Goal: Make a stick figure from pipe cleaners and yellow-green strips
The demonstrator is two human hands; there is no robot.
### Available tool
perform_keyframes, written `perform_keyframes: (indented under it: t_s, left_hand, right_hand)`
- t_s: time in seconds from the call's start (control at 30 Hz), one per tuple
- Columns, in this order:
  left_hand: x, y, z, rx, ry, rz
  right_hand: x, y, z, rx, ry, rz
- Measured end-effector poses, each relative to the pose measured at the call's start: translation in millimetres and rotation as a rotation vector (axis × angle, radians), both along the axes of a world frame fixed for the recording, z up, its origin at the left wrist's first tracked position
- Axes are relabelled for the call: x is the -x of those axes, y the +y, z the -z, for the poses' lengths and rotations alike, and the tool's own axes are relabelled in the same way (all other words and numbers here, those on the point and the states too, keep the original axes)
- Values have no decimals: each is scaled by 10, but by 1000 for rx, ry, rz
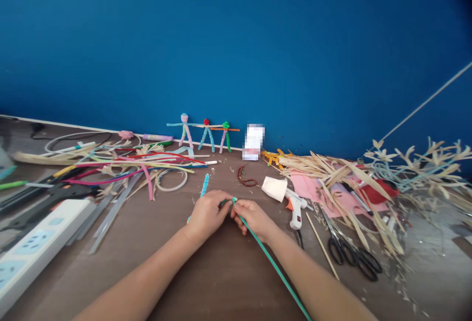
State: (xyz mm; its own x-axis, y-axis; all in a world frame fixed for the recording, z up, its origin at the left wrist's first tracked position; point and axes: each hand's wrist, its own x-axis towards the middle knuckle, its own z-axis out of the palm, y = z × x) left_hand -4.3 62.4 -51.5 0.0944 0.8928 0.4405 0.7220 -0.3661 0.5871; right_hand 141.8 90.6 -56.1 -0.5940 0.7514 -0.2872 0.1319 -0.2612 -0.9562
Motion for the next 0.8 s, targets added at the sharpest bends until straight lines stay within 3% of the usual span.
perform_keyframes:
  t_s: [0.2,0.53,0.8]
  left_hand:
    - [-11,24,43,7,61,25]
    - [-14,13,27,39,123,40]
    - [0,9,19,-13,197,123]
  right_hand:
    - [10,-25,51,-125,-105,-38]
    - [10,-20,52,-140,-165,-35]
    - [-22,-23,48,-337,-271,-80]
